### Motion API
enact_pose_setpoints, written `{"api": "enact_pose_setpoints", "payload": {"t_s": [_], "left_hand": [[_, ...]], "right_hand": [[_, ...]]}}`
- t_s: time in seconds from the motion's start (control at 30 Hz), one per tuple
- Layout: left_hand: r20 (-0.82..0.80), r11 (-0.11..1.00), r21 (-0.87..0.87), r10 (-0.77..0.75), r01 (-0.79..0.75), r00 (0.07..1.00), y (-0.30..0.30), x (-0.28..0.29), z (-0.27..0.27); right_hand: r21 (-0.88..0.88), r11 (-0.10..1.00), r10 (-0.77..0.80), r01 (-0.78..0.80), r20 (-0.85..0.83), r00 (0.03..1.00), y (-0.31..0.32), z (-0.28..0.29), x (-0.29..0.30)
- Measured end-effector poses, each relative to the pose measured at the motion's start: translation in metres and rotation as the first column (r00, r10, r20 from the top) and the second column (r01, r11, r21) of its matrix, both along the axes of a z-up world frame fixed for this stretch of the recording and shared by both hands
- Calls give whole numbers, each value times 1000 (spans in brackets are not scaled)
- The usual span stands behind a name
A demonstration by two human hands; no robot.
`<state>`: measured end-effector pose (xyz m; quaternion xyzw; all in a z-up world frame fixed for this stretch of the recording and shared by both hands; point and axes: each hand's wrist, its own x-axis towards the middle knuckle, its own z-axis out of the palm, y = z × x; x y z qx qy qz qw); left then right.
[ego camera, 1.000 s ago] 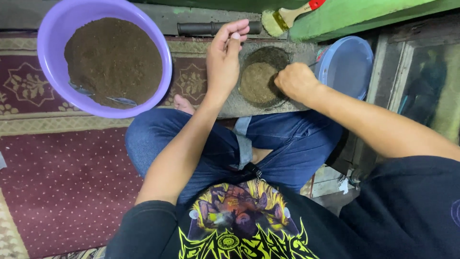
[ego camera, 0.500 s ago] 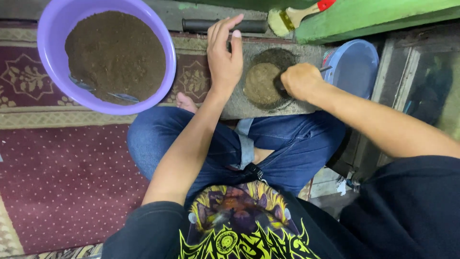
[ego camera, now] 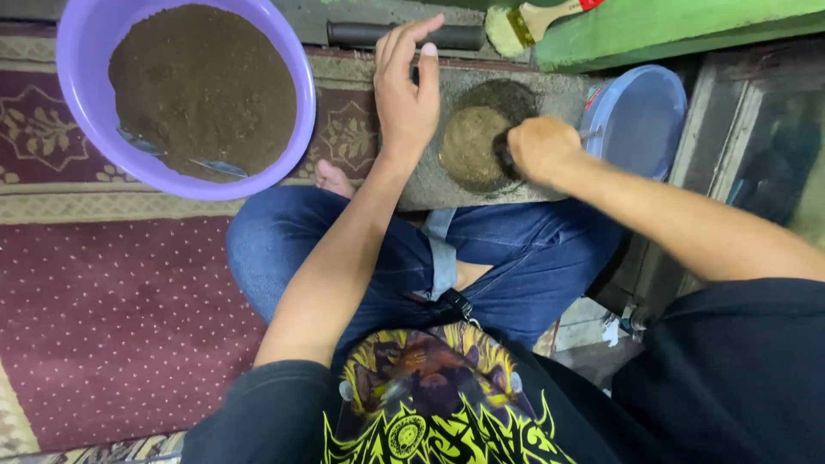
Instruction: The person sits on the floor, uses a spoon to stir and grind brown powder in a stone mortar, and occasionally uses a brush to clean the edges.
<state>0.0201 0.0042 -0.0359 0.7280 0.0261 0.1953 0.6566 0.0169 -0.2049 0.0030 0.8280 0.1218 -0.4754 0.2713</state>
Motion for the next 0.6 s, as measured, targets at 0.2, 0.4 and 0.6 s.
{"api": "enact_pose_setpoints", "payload": {"t_s": [0.2,0.4,0.6], "left_hand": [[-1,1000,-7,-2,2,1000,0,-1,2],[-7,1000,-21,1,-1,1000,0,-1,1],[-16,999,-35,-2,2,1000,1,-2,2]], "right_hand": [[354,681,523,-641,378,764,-52,-15,-21],[210,957,189,-200,71,979,-22,-8,-7],[213,974,38,-72,157,987,-21,-11,-20]]}}
